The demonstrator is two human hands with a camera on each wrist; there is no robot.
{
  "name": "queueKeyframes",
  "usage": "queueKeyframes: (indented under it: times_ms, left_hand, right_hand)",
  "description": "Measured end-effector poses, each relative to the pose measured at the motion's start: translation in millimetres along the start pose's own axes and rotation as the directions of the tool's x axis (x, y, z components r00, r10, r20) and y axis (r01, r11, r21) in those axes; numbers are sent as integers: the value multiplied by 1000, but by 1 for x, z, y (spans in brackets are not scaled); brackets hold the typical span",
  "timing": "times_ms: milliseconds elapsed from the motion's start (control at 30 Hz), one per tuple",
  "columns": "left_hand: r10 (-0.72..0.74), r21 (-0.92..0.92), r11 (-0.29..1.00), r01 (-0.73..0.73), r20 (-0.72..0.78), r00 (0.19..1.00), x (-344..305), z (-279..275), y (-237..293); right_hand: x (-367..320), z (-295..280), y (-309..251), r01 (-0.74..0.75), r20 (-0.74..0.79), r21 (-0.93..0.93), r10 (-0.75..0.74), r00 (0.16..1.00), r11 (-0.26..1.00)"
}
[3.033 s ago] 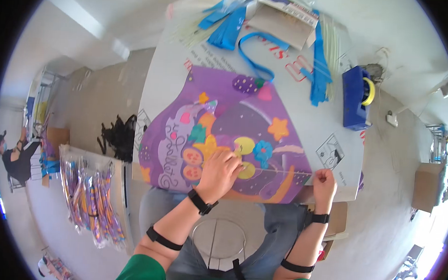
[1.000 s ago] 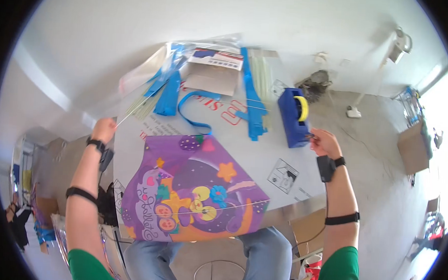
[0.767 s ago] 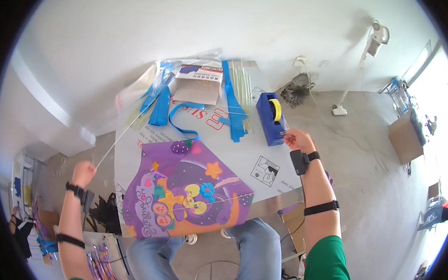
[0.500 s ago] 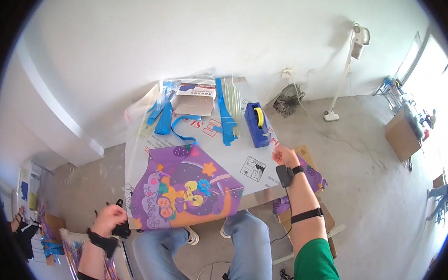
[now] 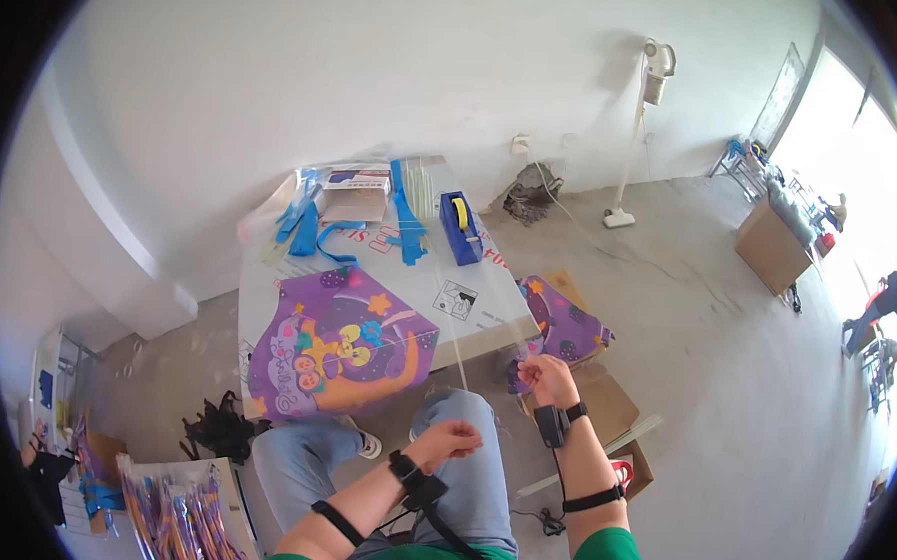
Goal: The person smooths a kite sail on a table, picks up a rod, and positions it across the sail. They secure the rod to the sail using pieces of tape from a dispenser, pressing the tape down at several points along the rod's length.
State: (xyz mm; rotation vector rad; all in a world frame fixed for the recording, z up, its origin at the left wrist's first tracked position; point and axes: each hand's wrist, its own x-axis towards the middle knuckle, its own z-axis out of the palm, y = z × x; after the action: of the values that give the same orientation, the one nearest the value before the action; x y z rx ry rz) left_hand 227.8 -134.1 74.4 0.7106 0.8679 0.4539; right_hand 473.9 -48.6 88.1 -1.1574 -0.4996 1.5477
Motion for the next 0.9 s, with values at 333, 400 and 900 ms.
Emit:
queueKeyframes:
  times_ms: [333, 400, 900]
  left_hand:
    - [2, 80, 997, -1, -8, 1000, 68, 29, 4]
    - [29, 32, 999, -30, 8, 1000, 77, 28, 6]
    - [21, -20, 1000, -21, -10, 1000, 90, 35, 15]
  right_hand:
    - [-77, -22, 29, -34, 17, 160, 32, 999, 986]
    - [-74, -23, 35, -55, 8, 186, 55, 998, 981]
    - [-77, -18, 47, -58, 56, 257, 45, 997, 965]
